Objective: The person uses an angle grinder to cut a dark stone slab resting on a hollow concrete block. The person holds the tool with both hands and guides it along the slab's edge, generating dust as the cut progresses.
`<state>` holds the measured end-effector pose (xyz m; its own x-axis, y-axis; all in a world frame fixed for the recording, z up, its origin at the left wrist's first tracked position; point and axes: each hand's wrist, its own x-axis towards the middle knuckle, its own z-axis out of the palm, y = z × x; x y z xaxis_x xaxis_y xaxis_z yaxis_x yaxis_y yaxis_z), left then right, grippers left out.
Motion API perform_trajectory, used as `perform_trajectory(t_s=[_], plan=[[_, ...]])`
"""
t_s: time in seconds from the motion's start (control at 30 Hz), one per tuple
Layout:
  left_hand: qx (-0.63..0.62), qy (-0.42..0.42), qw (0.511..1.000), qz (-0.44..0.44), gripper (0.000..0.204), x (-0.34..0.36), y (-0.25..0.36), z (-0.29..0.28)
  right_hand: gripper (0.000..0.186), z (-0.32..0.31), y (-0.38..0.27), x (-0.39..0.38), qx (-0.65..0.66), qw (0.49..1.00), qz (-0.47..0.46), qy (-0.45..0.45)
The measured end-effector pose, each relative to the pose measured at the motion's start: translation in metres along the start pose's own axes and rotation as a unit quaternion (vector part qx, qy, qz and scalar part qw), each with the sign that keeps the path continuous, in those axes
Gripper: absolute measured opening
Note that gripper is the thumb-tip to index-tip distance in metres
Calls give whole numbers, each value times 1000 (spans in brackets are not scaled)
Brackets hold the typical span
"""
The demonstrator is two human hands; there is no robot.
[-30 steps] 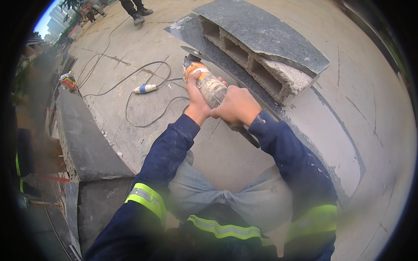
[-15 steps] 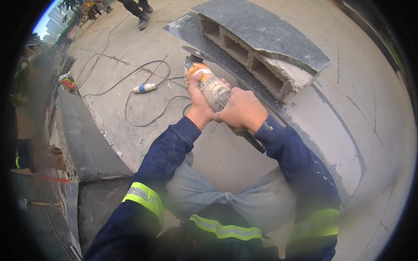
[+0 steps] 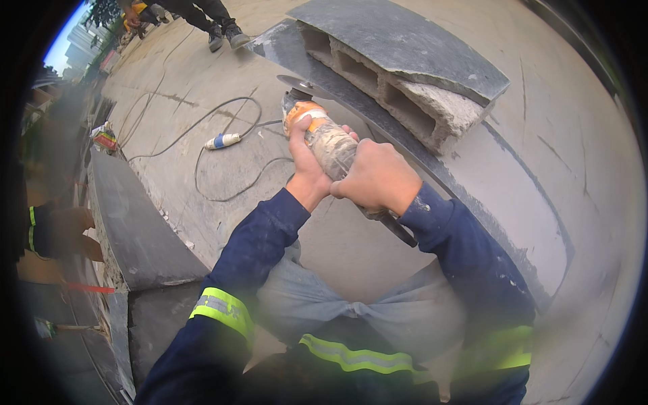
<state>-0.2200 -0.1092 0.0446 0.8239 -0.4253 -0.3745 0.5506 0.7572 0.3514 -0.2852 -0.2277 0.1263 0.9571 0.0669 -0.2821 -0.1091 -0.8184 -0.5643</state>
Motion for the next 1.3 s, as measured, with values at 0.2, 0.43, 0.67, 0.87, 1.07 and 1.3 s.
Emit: perform_trajectory(t_s=[0.2,0.43,0.67,0.87,1.07,1.3], plan=[[-2,1,1000,1,56,9,2,-6,63,5,6,7,-1,1000,-8,10],[3,5,1000,13,55,19,9,-10,66,9,7,19,2,1000,-14,7],[7,8,1000,27,54,24,13,-8,68,14,10,34,-2,1000,-13,23],[14,2,999,46,54,35,20,-12,62,12,7,46,-10,1000,-11,1],[16,12,998,51,54,47,27,-17,61,11,5,55,-10,1000,-17,-2],[33,0,998,58,53,57,32,-22,61,14,7,66,-16,1000,-21,1]])
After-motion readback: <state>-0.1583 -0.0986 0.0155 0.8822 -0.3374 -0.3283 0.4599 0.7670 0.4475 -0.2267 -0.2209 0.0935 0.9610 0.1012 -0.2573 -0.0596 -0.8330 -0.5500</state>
